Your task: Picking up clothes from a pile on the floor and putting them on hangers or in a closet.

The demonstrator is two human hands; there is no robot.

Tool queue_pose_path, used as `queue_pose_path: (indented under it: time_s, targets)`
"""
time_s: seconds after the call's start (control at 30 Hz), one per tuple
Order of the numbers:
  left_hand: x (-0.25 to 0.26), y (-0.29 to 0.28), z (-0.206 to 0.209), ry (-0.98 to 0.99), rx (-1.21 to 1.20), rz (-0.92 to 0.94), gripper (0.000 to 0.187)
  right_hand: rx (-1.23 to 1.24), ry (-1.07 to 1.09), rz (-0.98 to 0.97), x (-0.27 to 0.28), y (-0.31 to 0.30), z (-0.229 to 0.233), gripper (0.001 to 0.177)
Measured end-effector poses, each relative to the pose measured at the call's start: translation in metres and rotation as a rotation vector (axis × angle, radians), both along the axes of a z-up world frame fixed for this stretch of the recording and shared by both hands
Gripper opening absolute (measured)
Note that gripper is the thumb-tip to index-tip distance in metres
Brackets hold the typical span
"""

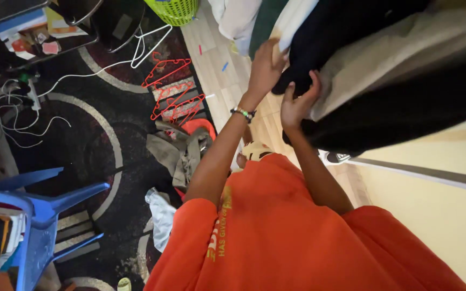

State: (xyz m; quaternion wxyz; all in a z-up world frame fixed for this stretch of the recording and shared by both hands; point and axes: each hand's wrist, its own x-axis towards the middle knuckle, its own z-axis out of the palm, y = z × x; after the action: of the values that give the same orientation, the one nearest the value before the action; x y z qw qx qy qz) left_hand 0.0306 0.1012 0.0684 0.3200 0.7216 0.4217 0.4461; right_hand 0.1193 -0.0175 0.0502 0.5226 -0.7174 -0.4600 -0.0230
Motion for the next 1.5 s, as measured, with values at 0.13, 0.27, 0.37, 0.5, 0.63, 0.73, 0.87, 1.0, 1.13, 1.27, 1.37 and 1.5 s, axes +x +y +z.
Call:
queue_pose_path:
  time_s: [0.13,0.27,0.37,0.5,0.63,0.73,0.87,1.0,1.13,1.27,1.37,1.5]
  targets:
    - [0.020,0.044,0.068,-0.072,0.205,0.077,0.072,0.143,-0.042,0.170,-0.004,0.029,0.079,0.029]
    - [0.048,0.080,0.055,-0.008,0.093,-0.088,0.062,0.118,0.167,0.535,-0.006,0.082,0.125,0.033]
    - [0.057,0.100,-0.022,-0.047,-0.104,-0.298,0.039,0.141,0.251,0.606,-0.006,0.121,0.149,0.054]
    - [0.024,0.109,0.015,0.092,-0.250,-0.296,0.035,0.108,0.129,0.444,0.019,0.164,0.126,0.072]
    - [0.013,0.140,0.026,-0.006,0.062,-0.206,0.038,0.098,0.056,0.310,0.040,0.196,0.101,0.082]
    - [0.006,0.147,0.086,-0.114,0.290,-0.012,0.059,0.141,0.277,0.329,0.055,0.222,0.073,0.083]
    - [0.018,0.164,0.096,-0.208,0.013,-0.069,0.067,-0.019,0.640,0.453,0.070,0.244,0.026,0.071]
    - [0.016,0.168,0.046,-0.134,0.080,-0.130,0.061,-0.194,0.701,0.409,0.059,0.246,-0.012,0.078]
    - [0.011,0.166,-0.030,0.015,-0.002,-0.034,0.036,-0.138,0.436,0.571,0.060,0.240,-0.061,0.078]
    - [-0.008,0.136,-0.070,0.095,-0.222,0.121,0.023,-0.305,0.436,0.670,0.043,0.226,-0.097,0.072]
    - [-0.018,0.117,-0.145,0.191,-0.261,0.140,0.016,-0.635,0.533,0.585,0.035,0.212,-0.153,0.061]
    - [-0.055,0.049,-0.183,0.302,-0.261,0.249,0.020,-1.008,0.705,0.487,0.000,0.187,-0.145,0.062]
